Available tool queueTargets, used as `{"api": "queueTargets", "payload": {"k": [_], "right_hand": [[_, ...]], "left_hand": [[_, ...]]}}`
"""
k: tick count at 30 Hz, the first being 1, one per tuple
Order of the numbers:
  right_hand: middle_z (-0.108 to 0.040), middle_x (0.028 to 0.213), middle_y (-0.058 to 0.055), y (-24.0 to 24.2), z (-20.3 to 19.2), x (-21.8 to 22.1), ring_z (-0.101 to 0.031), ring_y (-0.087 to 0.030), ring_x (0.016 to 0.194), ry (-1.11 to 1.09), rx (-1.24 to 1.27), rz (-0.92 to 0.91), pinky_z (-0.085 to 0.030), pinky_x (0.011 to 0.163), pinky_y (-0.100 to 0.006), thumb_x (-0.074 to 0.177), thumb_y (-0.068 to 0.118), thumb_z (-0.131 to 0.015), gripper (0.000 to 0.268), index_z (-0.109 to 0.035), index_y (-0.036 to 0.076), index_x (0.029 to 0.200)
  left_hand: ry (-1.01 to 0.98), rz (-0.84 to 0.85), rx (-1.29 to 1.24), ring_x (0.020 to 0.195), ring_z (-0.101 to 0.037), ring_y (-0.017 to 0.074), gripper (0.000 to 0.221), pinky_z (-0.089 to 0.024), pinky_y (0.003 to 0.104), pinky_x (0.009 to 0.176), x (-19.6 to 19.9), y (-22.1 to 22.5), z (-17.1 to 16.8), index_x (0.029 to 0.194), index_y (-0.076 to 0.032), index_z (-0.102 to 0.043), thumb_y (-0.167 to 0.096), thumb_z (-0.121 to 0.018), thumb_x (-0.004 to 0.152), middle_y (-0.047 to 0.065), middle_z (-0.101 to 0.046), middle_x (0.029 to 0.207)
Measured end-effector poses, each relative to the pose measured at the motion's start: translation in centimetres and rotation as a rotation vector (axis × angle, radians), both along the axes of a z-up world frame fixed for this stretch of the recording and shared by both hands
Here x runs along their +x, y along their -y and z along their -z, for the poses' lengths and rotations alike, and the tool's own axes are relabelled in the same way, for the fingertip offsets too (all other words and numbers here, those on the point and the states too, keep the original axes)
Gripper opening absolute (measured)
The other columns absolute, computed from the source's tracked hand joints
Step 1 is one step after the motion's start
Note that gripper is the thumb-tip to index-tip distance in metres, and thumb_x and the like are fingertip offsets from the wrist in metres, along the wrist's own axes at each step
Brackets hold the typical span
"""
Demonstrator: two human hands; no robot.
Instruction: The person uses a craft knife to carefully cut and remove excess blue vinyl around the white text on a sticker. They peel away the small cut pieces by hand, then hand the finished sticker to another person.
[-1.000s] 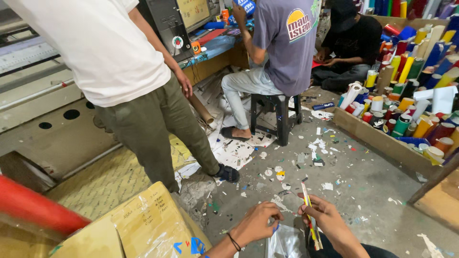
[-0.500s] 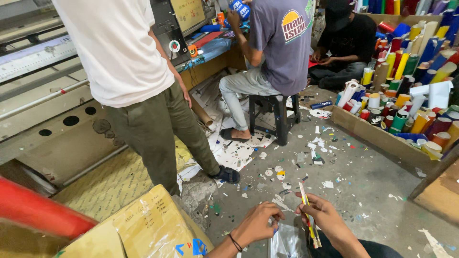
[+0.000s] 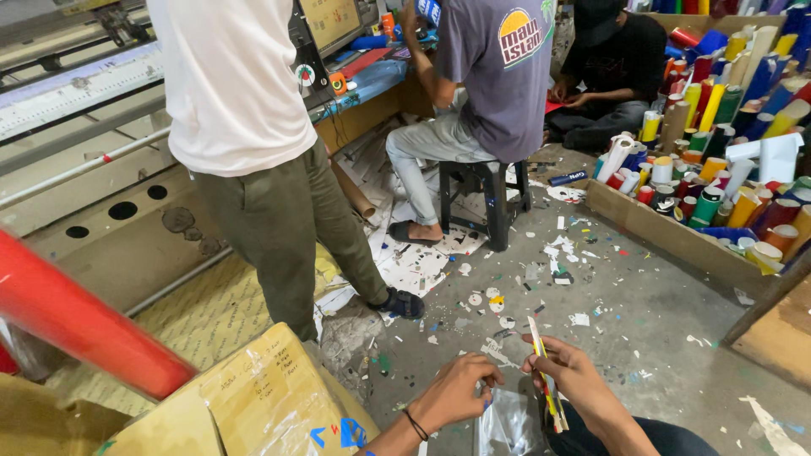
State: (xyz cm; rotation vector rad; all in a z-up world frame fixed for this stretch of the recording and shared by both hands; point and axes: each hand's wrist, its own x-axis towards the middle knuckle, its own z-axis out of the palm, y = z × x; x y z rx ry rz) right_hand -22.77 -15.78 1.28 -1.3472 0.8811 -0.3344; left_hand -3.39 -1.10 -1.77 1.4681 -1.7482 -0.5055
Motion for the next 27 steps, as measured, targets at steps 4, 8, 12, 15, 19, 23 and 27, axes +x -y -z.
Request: {"api": "queueTargets", "payload": {"k": [4, 8, 12, 15, 19, 23, 27], "right_hand": [[-0.072, 0.087, -0.010, 0.18, 0.16, -0.08, -0.059, -0.016, 0.068, 0.038, -0.015, -0.012, -0.049, 0.064, -0.028, 0.091, 0.006, -0.061, 0.048, -0.061, 0.004, 0.140], [-0.072, 0.087, -0.010, 0.12, 0.23, -0.31, -0.058, -0.016, 0.068, 0.014, 0.011, 0.008, -0.047, 0.061, -0.031, 0.091, 0.006, -0.061, 0.049, -0.061, 0.006, 0.140], [-0.072, 0.087, -0.010, 0.04, 0.14, -0.44, -0.058, -0.015, 0.069, 0.027, -0.003, 0.004, -0.048, 0.062, -0.029, 0.091, 0.006, -0.061, 0.049, -0.061, 0.005, 0.140], [-0.072, 0.087, -0.010, 0.06, 0.14, -0.54, -0.058, -0.015, 0.069, 0.046, -0.006, -0.004, -0.048, 0.063, -0.028, 0.091, 0.006, -0.061, 0.049, -0.061, 0.004, 0.140], [-0.072, 0.087, -0.010, 0.05, 0.14, -0.55, -0.058, -0.016, 0.068, 0.043, -0.001, -0.001, -0.047, 0.062, -0.028, 0.091, 0.006, -0.061, 0.049, -0.061, 0.004, 0.140], [-0.073, 0.087, -0.011, -0.05, 0.06, -0.50, -0.059, -0.016, 0.068, 0.037, -0.009, -0.002, -0.048, 0.063, -0.028, 0.091, 0.006, -0.062, 0.049, -0.061, 0.003, 0.140], [-0.073, 0.088, -0.011, -0.19, -0.21, -0.50, -0.059, -0.016, 0.068, 0.022, 0.010, 0.004, -0.048, 0.063, -0.029, 0.091, 0.006, -0.061, 0.050, -0.059, 0.004, 0.141]], "left_hand": [[-0.002, 0.001, -0.010, 0.096, -0.067, 0.0283, 0.022, -0.054, 0.040, 0.089, -0.11, 0.06, 0.15, 0.096, -0.004, -0.070, -0.005, -0.063, 0.075, 0.009, -0.070, 0.094], [0.001, 0.009, -0.011, 0.094, -0.067, 0.0289, 0.024, -0.054, 0.041, 0.089, -0.08, 0.12, 0.43, 0.097, -0.003, -0.070, -0.005, -0.064, 0.074, 0.009, -0.070, 0.094], [-0.004, 0.015, 0.005, 0.094, -0.067, 0.0288, 0.024, -0.054, 0.040, 0.088, -0.02, 0.24, 0.59, 0.097, -0.003, -0.070, -0.004, -0.063, 0.074, 0.010, -0.070, 0.093], [-0.009, 0.019, -0.001, 0.094, -0.067, 0.0293, 0.024, -0.054, 0.041, 0.088, -0.09, 0.23, 0.60, 0.097, -0.003, -0.069, -0.004, -0.063, 0.074, 0.010, -0.070, 0.093], [-0.006, 0.013, 0.001, 0.095, -0.067, 0.0304, 0.025, -0.053, 0.041, 0.088, -0.07, 0.07, 0.42, 0.098, -0.003, -0.069, -0.004, -0.064, 0.073, 0.010, -0.070, 0.092], [-0.009, 0.004, 0.013, 0.092, -0.067, 0.0301, 0.024, -0.053, 0.041, 0.083, -0.20, 0.06, 0.18, 0.097, -0.002, -0.070, 0.000, -0.062, 0.074, 0.011, -0.070, 0.090], [-0.016, -0.018, 0.022, 0.089, -0.067, 0.0293, 0.026, -0.054, 0.041, 0.078, -0.37, 0.14, -0.11, 0.097, -0.002, -0.071, 0.006, -0.058, 0.075, 0.011, -0.070, 0.087]]}}
